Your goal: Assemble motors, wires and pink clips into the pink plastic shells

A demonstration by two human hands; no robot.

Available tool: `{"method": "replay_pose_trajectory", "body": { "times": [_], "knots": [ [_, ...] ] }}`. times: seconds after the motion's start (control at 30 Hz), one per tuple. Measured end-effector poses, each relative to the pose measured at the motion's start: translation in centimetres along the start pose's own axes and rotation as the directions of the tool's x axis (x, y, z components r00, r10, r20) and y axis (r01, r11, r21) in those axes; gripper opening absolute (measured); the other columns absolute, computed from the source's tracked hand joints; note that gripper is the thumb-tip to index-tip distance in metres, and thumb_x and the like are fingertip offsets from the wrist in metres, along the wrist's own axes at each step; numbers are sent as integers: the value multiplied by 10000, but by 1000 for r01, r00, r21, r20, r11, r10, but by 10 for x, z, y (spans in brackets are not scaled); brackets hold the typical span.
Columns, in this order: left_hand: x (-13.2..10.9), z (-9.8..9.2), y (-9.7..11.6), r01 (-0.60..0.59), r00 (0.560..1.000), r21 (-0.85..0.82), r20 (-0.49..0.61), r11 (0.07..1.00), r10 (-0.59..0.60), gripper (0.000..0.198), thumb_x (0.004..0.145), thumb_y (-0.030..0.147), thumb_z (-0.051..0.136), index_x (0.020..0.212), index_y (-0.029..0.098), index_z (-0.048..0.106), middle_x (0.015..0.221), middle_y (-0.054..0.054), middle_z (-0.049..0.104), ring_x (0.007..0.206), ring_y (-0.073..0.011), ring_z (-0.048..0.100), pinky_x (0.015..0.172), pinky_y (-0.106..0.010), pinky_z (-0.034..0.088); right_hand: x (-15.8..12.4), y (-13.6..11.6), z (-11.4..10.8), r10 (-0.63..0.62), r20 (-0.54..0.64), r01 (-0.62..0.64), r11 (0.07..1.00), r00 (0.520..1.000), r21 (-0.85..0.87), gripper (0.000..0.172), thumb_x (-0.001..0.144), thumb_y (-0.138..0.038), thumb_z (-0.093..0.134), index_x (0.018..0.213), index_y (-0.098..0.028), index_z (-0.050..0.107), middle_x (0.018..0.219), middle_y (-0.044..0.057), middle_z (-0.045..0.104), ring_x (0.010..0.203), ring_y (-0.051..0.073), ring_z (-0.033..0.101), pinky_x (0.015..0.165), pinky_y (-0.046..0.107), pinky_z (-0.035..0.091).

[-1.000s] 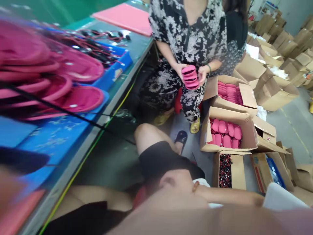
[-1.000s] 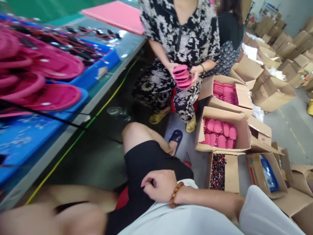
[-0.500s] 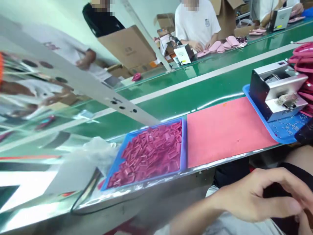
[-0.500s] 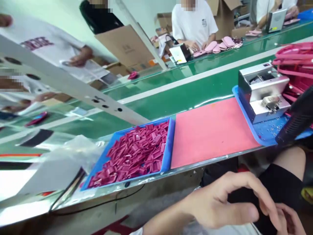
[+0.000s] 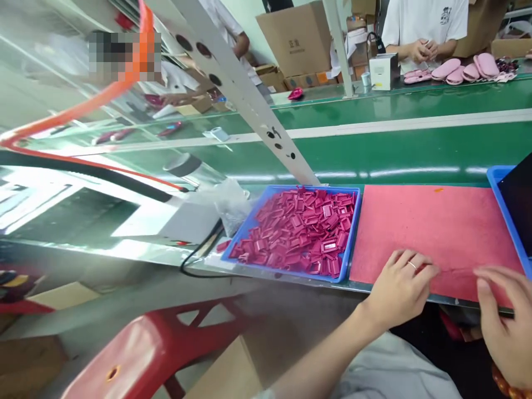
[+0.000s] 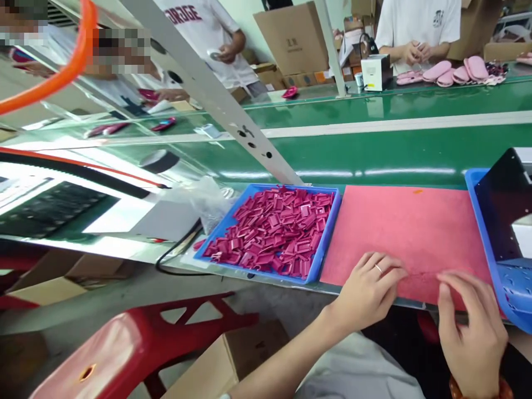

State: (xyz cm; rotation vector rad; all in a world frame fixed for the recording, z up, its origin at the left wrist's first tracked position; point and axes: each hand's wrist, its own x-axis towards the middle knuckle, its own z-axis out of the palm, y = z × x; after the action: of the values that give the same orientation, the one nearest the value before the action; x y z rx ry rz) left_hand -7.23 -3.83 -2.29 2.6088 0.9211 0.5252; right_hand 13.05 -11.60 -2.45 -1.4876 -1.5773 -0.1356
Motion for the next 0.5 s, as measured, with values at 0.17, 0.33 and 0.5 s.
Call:
{"method": "replay_pose_trajectory", "body": {
  "times": [0.17,0.33,0.5],
  "knots": [
    [3,-1,1,-8,1000,94,20,996,6,252,1002,160,601,1234,234,666,1266,-45,719,1122,-229,621,999,-394,504,13,22,31,-40,197,56,996,980,-76,465,1246,-478,367,1276,-130,674,1404,84,562,1229,350,556,1016,462,432],
    [7,-4,0,-18,997,127,-70,992,28,278,993,108,588,1229,229,670,1179,-62,726,1083,-256,628,946,-408,520,8,17,40,-11,169,33,992,986,-126,354,1231,-330,373,1357,-130,636,1451,107,530,1246,324,529,1032,482,428],
    [13,-4,-19,-109,975,170,-176,979,139,305,1026,49,493,1182,229,684,1111,-56,745,987,-262,651,876,-403,507,13,-3,40,-47,-54,44,998,997,-43,216,1156,-109,413,1172,-146,625,1161,45,635,1039,194,617,913,347,544]
  ]
}}
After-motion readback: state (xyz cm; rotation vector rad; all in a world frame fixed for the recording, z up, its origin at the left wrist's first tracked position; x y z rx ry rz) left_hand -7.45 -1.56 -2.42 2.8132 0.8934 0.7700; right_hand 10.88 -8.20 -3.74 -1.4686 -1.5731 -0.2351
